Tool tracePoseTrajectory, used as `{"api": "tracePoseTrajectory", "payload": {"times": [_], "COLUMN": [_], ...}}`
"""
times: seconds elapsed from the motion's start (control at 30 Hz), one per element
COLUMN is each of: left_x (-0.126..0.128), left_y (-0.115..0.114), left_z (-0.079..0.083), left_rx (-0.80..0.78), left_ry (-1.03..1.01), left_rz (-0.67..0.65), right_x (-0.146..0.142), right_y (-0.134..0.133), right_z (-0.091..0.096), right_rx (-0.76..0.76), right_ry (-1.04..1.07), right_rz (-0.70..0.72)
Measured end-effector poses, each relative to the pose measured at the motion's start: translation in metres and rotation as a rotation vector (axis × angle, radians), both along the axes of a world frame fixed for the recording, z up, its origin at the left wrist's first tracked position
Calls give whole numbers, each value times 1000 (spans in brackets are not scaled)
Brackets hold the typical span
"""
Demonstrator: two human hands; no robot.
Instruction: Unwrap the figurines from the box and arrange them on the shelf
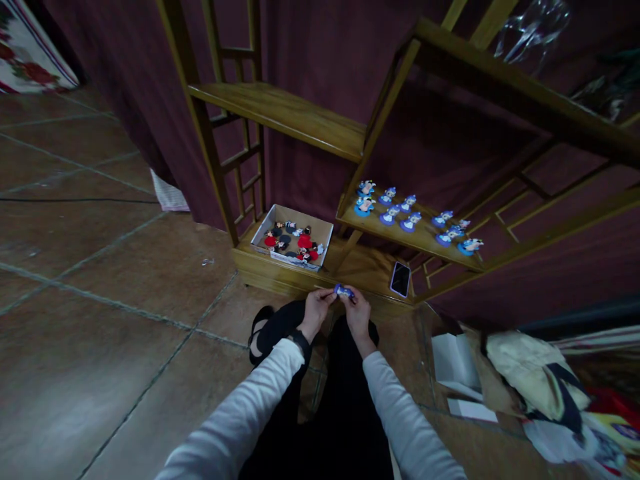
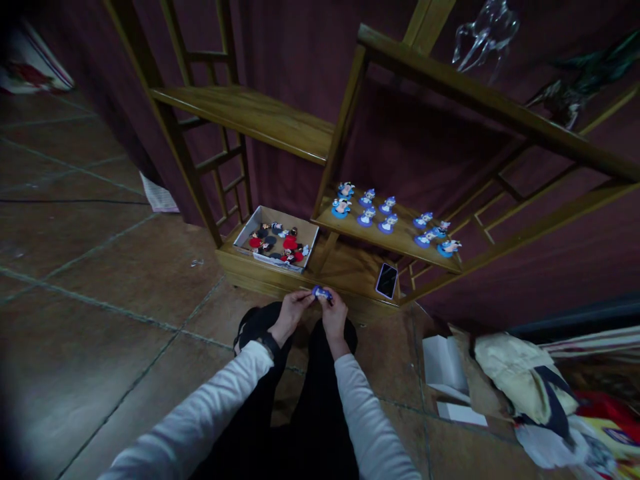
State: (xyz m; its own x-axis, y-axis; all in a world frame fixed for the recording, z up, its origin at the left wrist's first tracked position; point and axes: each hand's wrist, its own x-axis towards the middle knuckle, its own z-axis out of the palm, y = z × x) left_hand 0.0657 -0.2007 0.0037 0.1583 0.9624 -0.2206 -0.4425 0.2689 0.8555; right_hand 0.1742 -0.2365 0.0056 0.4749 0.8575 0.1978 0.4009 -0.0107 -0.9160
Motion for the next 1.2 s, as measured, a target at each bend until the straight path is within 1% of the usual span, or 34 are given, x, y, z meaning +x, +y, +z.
{"api": "tracePoseTrajectory", "payload": {"times": [0.1, 0.27, 0.33, 0.43, 0.53, 0.63, 0.73, 0.97, 1.1, 1.2], "left_x": [1, -3, -4, -4, -6, -9, -11, -14, -12, -9], "left_y": [1, 3, 3, 2, 3, 5, 6, 6, 8, 9], "left_z": [0, 1, 3, 7, 13, 17, 19, 16, 12, 8], "left_rx": [-9, -8, -23, -88, -189, -246, -266, -231, -216, -227], "left_ry": [-5, 40, 43, 9, -36, -74, -89, -88, -90, -78], "left_rz": [-27, -129, -130, -97, -116, -159, -184, -256, -231, -175], "right_x": [4, 10, 9, 4, 0, -3, -3, 2, 3, 2], "right_y": [1, 0, -2, -3, -4, -4, -3, 6, 9, 11], "right_z": [-2, -1, -1, 0, 1, 3, 2, -7, -12, -10], "right_rx": [-8, -7, 16, 71, 112, 129, 123, 26, 27, 35], "right_ry": [-29, -30, -30, 41, 123, 75, 65, 153, 203, 221], "right_rz": [6, 81, 103, 119, 110, 98, 98, 92, 80, 68]}}
